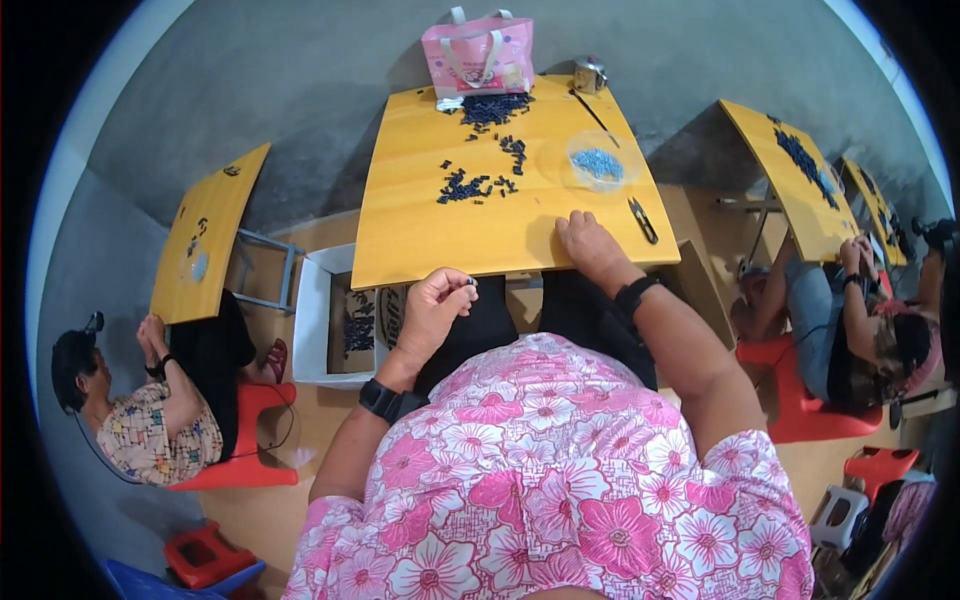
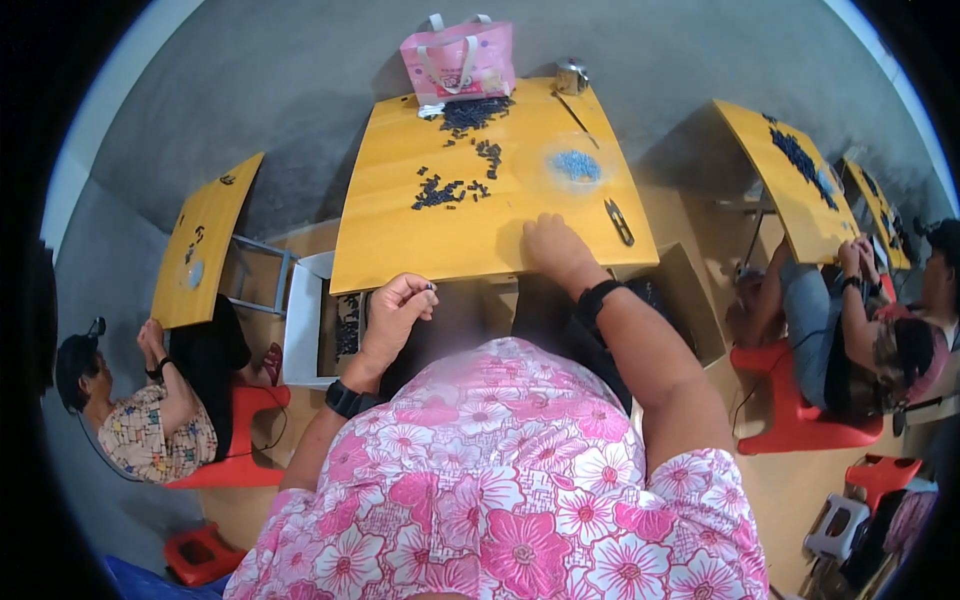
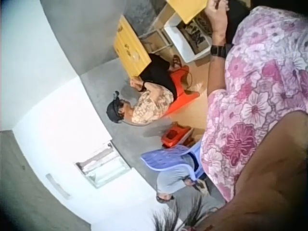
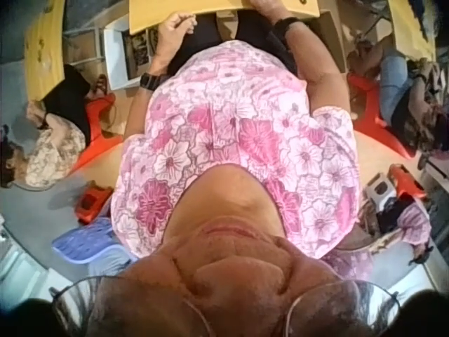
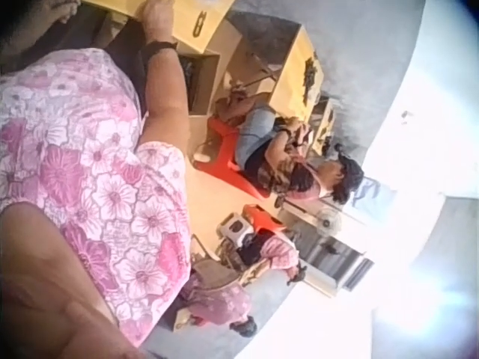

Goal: Assembling small black plastic components by hand at a table.

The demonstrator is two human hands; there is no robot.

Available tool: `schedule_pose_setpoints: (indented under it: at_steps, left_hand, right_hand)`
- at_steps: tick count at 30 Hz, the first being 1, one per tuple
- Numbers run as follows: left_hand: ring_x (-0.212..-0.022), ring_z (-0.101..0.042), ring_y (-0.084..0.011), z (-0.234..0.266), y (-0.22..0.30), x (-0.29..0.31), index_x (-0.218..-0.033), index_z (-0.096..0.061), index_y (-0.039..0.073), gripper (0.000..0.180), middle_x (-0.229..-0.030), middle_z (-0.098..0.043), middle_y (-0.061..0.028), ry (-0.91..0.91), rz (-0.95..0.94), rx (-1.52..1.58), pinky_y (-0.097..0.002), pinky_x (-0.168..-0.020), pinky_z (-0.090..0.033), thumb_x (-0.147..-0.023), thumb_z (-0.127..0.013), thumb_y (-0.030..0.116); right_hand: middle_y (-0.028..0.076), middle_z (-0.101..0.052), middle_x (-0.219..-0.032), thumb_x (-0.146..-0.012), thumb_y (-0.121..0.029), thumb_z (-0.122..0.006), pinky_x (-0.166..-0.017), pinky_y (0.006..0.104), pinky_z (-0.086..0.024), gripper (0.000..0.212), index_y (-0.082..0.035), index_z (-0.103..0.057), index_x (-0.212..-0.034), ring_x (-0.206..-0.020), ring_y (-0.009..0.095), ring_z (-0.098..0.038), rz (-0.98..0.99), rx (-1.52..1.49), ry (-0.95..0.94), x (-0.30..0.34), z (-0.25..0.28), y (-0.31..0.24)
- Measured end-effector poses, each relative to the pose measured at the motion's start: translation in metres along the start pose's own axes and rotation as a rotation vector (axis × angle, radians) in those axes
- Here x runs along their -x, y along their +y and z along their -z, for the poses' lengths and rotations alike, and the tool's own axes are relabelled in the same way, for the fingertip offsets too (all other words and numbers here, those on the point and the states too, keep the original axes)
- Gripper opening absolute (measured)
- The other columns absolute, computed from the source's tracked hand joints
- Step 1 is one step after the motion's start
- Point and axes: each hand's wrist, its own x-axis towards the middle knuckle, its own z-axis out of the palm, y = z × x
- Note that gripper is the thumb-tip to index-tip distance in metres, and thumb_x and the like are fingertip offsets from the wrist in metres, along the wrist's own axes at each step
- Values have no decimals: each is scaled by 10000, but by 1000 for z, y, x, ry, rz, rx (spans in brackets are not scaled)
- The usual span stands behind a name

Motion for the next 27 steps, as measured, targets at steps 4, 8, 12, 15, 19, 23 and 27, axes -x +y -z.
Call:
schedule_pose_setpoints:
  at_steps: [4,8,12,15,19,23,27]
  left_hand:
    - [-731,-613,-78,-3,7,-2,-981,-638,14,60,-848,-669,-30,-25,19,27,-225,-675,-525,-950,-626,64]
    - [-737,-621,-79,-6,26,-7,-988,-648,14,69,-859,-677,-35,-93,25,20,-229,-684,-533,-947,-629,66]
    - [-757,-640,-83,-16,53,-6,-1005,-668,9,96,-874,-700,-45,-171,52,-13,-229,-696,-539,-939,-640,74]
    - [-766,-649,-85,-23,56,-8,-1004,-678,7,102,-875,-710,-46,-189,53,43,-227,-703,-541,-934,-646,74]
    - [-767,-650,-83,-29,53,-5,-996,-681,7,100,-871,-710,-41,-180,22,76,-227,-704,-543,-930,-658,79]
    - [-762,-648,-79,-31,56,-5,-983,-684,6,103,-868,-711,-40,-157,-2,87,-225,-700,-542,-925,-677,91]
    - [-745,-643,-74,-34,63,-10,-981,-684,2,105,-860,-710,-43,-190,-43,118,-221,-692,-538,-923,-684,90]
  right_hand:
    - [172,-624,-916,-912,-126,-522,-760,387,-554,131,-37,-605,-961,-906,332,-630,-8,-20,37,0,5,9]
    - [179,-659,-958,-921,-119,-542,-738,358,-556,182,8,-610,-1034,-897,291,-664,-241,-387,48,-4,17,10]
    - [-15,-560,-934,-944,-65,-588,-770,276,-528,265,-43,-564,-1207,-851,83,-578,-333,-1588,13,-4,59,-8]
    - [-7,-585,-960,-928,-48,-615,-819,294,-547,278,-39,-569,-1201,-848,90,-598,-279,-1917,-15,-2,97,-27]
    - [30,-608,-941,-896,-79,-670,-784,328,-562,277,-14,-612,-1159,-851,152,-620,-276,-2069,-18,4,111,-31]
    - [26,-621,-935,-893,-61,-667,-784,332,-562,236,-29,-622,-1122,-852,143,-620,-261,-2115,-88,5,110,-33]
    - [25,-628,-927,-890,-50,-664,-773,326,-558,212,-40,-627,-1099,-845,136,-624,-243,-2110,-80,3,119,-42]
